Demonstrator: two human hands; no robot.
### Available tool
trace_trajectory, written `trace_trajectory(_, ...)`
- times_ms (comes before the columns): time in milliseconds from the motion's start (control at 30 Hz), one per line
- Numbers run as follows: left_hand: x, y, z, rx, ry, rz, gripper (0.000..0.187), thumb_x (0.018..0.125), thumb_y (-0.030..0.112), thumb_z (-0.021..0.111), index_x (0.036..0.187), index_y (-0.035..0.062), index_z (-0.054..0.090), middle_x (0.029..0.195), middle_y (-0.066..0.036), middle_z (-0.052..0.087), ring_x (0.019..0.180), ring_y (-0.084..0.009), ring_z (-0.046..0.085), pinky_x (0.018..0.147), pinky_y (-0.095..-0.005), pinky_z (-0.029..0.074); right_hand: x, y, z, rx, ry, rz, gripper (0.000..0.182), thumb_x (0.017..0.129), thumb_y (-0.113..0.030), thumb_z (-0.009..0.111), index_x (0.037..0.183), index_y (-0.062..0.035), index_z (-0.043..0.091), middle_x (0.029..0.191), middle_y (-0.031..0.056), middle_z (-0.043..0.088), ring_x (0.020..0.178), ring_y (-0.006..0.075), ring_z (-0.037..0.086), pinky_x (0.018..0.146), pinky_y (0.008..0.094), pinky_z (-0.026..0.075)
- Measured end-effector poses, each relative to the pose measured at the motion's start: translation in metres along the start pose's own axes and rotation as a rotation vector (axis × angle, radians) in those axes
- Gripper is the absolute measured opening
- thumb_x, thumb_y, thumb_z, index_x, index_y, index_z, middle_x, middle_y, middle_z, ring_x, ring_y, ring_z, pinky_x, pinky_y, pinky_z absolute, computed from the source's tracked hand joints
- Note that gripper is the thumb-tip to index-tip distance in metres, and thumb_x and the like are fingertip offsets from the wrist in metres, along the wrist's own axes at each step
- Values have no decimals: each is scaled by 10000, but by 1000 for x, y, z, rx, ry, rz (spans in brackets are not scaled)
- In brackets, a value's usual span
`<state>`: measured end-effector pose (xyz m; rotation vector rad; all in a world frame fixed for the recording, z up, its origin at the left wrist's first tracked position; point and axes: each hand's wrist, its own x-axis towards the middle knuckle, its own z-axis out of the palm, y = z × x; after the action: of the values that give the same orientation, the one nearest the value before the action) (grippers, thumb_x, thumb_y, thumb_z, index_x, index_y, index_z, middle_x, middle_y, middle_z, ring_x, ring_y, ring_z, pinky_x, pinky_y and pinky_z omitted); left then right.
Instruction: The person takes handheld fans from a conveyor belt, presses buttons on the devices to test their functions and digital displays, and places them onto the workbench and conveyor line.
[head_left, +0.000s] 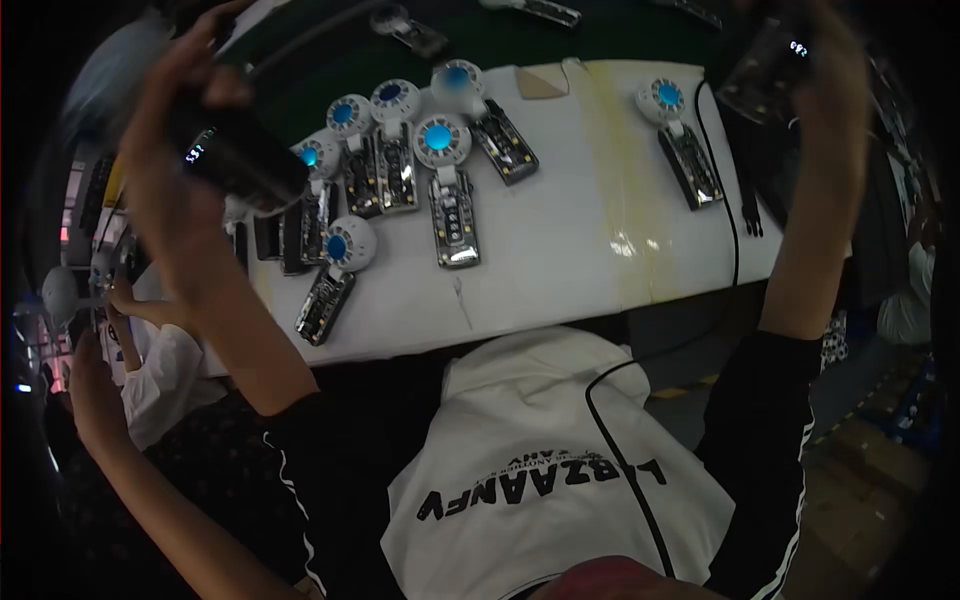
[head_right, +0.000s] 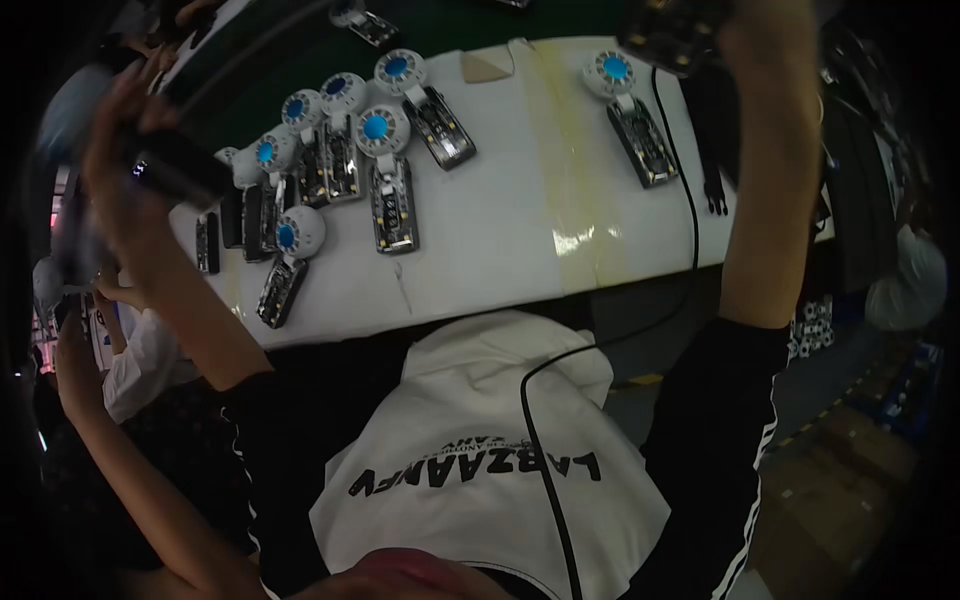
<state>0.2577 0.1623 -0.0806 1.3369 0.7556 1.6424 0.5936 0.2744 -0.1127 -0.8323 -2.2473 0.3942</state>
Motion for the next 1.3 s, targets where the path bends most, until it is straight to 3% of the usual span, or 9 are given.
trace_trajectory(100, 59, -59, -31, 1397, 225, 153, 350, 698, 269, 734, 946, 36, 654, 754, -90, 652, 683, -206, 637, 669, -355, 499, 49, 78, 11, -245, 43, 140, 461, 655, -363, 750, 925, -13, 619, 837, 131, 650, 769, 257, 640, 714, 334, 498)
trace_trajectory(400, 129, -154, -119, 1653, 295, -475, 686, 602, 248, 801, 1175, 47, 481, 1119, -205, 582, 1031, -356, 576, 852, -427, 476, 91, 260, 71, -451, -26, 487, 354, 718, -232, 682, 993, -18, 622, 980, 212, 629, 906, 347, 613, 808, 419, 483)
trace_trajectory(467, 127, -176, -133, 1726, 300, -438, 577, 652, 214, 765, 1127, 25, 498, 1104, -217, 584, 1052, -355, 564, 867, -436, 465, 101, 260, 79, -508, -23, 437, 317, 739, -197, 643, 996, -14, 616, 989, 213, 626, 907, 347, 611, 810, 422, 481)
trace_trajectory(533, 121, -192, -137, 2132, 341, -27, 580, 705, 265, 713, 1166, 4, 475, 1112, -232, 576, 1066, -348, 559, 884, -437, 455, 98, 226, 87, -561, -4, 401, 257, 773, -145, 568, 986, -9, 618, 976, 219, 626, 900, 353, 611, 801, 429, 481)
trace_trajectory(767, 141, -217, -100, 1170, 215, -943, 557, 693, 459, 706, 954, -29, 644, 970, -201, 626, 775, -303, 652, 650, -366, 544, 137, 176, 165, -189, -239, 358, 467, 720, -391, 683, 939, 19, 633, 943, 221, 635, 888, 340, 620, 777, 400, 495)
trace_trajectory(867, 151, -251, -115, 1205, 221, -1002, 568, 664, 418, 739, 1083, 51, 631, 1114, -127, 608, 968, -247, 620, 743, -359, 537, 141, 154, 191, -299, -351, 363, 551, 694, -441, 695, 960, 37, 634, 984, 228, 630, 921, 338, 618, 805, 390, 492)
trace_trajectory(1000, 144, -226, -110, 1304, 166, -983, 466, 687, 319, 753, 1023, 23, 626, 1043, -149, 617, 875, -257, 637, 670, -344, 559, 145, 138, 202, -302, -480, 501, 533, 701, -415, 695, 943, 52, 604, 937, 203, 639, 849, 295, 640, 729, 357, 514)
trace_trajectory(1067, 134, -217, -110, 618, 435, -960, 311, 740, 230, 721, 922, 8, 604, 941, -148, 619, 781, -245, 635, 629, -333, 566, 133, 134, 206, -272, -505, 502, 518, 716, -401, 687, 930, 61, 589, 879, 187, 647, 755, 259, 664, 636, 334, 537)
trace_trajectory(1300, 51, -144, -29, -78, 287, -546, 307, 869, 300, 585, 1001, 42, 482, 921, -109, 606, 694, -164, 602, 508, -236, 487, 51, 60, 145, 1033, -123, 809, 274, 844, -228, 517, 941, 28, 524, 812, 111, 605, 633, 165, 577, 553, 300, 501)
